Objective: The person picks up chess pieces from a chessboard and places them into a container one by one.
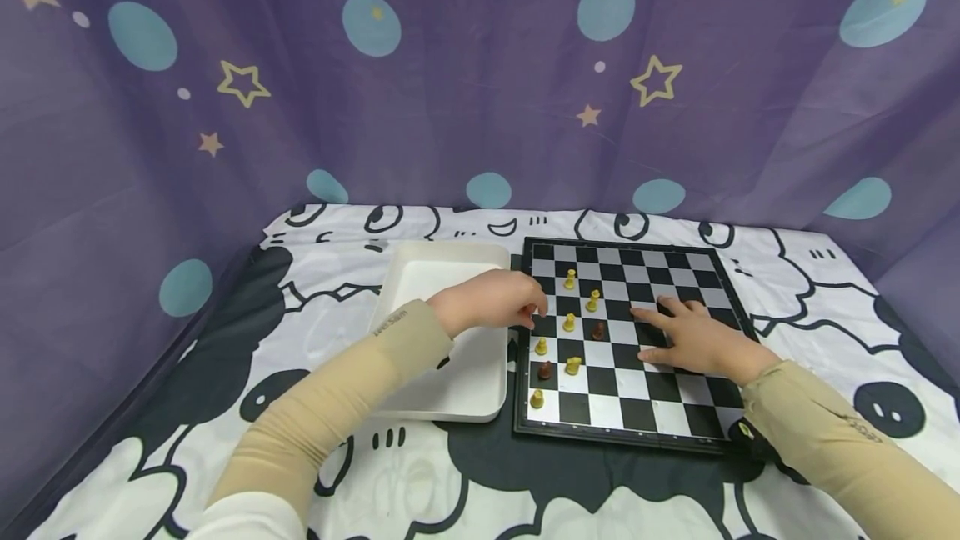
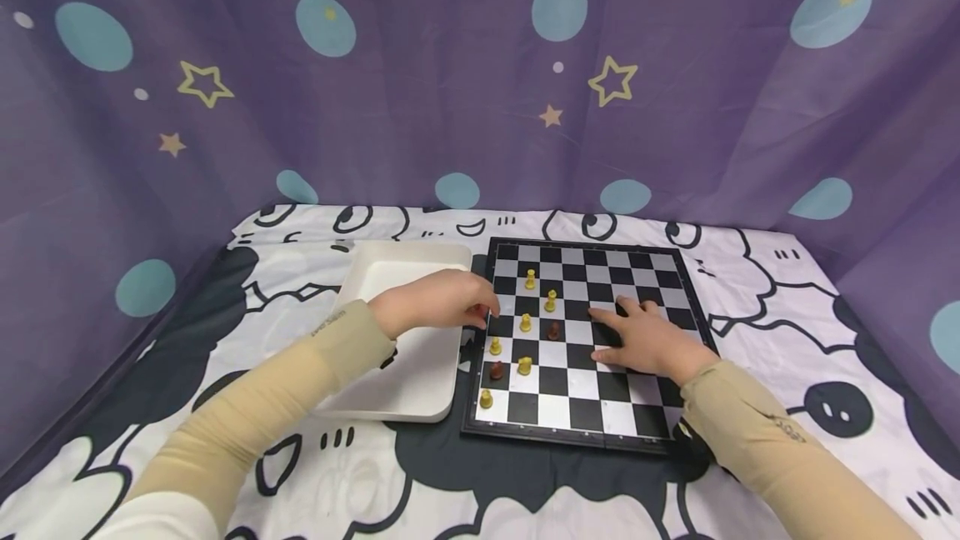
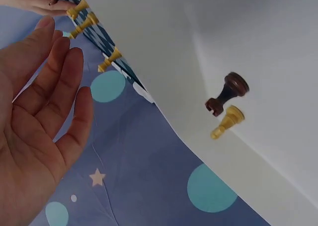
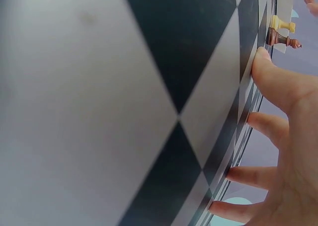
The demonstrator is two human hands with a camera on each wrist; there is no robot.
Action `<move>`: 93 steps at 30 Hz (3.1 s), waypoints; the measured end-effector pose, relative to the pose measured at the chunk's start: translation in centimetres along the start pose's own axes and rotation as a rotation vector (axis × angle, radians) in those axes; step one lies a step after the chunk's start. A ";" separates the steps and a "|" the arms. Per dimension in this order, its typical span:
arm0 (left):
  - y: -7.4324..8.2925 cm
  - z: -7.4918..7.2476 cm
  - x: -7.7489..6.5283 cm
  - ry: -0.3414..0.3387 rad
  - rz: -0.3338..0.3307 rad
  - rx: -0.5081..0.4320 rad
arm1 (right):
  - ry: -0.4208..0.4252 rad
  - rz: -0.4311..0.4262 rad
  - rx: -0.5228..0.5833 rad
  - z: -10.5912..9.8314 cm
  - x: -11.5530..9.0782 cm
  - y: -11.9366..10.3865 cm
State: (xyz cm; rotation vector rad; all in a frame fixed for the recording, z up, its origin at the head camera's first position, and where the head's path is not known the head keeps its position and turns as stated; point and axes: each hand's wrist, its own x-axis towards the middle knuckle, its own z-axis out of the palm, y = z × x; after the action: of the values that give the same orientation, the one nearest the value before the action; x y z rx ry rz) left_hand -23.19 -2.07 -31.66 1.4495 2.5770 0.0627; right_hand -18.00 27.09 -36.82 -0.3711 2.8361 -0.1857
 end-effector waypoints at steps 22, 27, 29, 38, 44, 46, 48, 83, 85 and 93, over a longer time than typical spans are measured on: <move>0.7 1.1 0.9 -0.043 0.059 0.032 | 0.000 0.004 -0.002 0.0 -0.1 0.0; 0.8 1.3 1.0 -0.052 0.057 0.035 | -0.002 0.006 -0.002 0.0 0.0 0.1; 0.8 1.4 1.0 -0.059 0.054 0.035 | -0.005 0.008 -0.001 0.0 0.0 0.0; 1.1 1.7 0.9 -0.079 0.055 0.043 | 0.001 0.002 -0.005 0.2 0.0 0.0; 1.1 1.9 1.1 -0.087 0.062 0.055 | -0.002 0.010 -0.008 0.4 0.0 0.2; 1.1 2.0 1.2 -0.089 0.060 0.061 | -0.002 0.011 -0.010 0.4 0.1 0.2; 1.1 2.0 1.2 -0.093 0.057 0.066 | -0.004 0.012 -0.011 0.4 0.1 0.2; 0.6 1.4 1.1 -0.038 0.081 0.014 | 0.001 0.003 -0.013 0.1 0.0 0.2; 0.5 1.2 1.1 -0.031 0.084 0.015 | 0.005 0.001 -0.014 0.1 0.0 0.2; 0.1 0.7 0.5 -0.001 0.084 0.010 | 0.008 -0.005 -0.018 0.1 -0.1 0.2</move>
State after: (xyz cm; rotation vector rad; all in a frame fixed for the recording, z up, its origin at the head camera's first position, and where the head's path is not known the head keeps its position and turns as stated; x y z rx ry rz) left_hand -23.26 -1.67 -32.40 1.5597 2.5184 0.0607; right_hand -17.97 27.24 -36.89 -0.3814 2.8467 -0.1637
